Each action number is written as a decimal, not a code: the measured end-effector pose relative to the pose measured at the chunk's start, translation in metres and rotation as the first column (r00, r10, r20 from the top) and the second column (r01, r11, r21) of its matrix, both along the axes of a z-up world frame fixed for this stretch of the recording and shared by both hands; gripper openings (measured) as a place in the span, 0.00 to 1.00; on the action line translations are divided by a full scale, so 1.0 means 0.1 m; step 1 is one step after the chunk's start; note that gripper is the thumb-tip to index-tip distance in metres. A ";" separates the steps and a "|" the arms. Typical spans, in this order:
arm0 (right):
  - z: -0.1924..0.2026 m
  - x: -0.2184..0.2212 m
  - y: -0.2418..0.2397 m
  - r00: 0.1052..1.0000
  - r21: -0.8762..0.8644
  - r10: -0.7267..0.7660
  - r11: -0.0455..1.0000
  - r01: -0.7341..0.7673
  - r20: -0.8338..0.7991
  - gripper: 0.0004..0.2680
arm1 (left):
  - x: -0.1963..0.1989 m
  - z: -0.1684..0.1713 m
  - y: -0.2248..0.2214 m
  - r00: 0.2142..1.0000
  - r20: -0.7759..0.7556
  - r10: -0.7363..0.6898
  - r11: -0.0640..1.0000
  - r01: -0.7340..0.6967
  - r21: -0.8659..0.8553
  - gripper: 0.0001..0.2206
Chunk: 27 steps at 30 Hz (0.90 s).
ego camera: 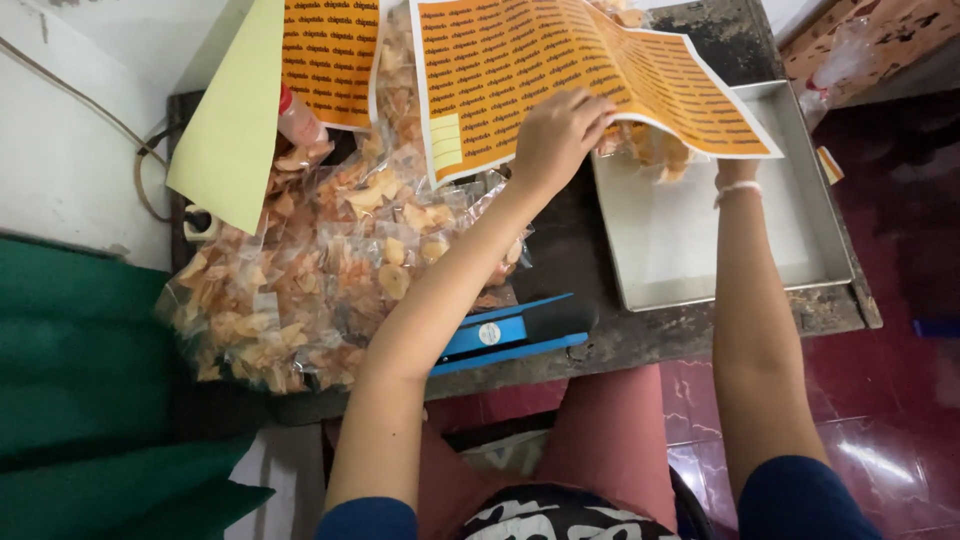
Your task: Peeling individual labels from a sheet and applying them to small plastic bags of food.
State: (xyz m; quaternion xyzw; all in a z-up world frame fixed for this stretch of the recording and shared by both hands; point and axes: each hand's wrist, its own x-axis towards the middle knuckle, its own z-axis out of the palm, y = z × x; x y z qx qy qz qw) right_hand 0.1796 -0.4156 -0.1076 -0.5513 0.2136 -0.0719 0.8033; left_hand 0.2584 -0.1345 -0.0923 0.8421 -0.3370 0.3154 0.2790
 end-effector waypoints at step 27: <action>-0.52 -0.25 -0.36 0.924 -0.913 -0.336 0.290 0.286 0.183 0.11 | -0.31 -0.30 1.68 0.656 -0.697 0.289 0.792 -0.573 -0.210 0.13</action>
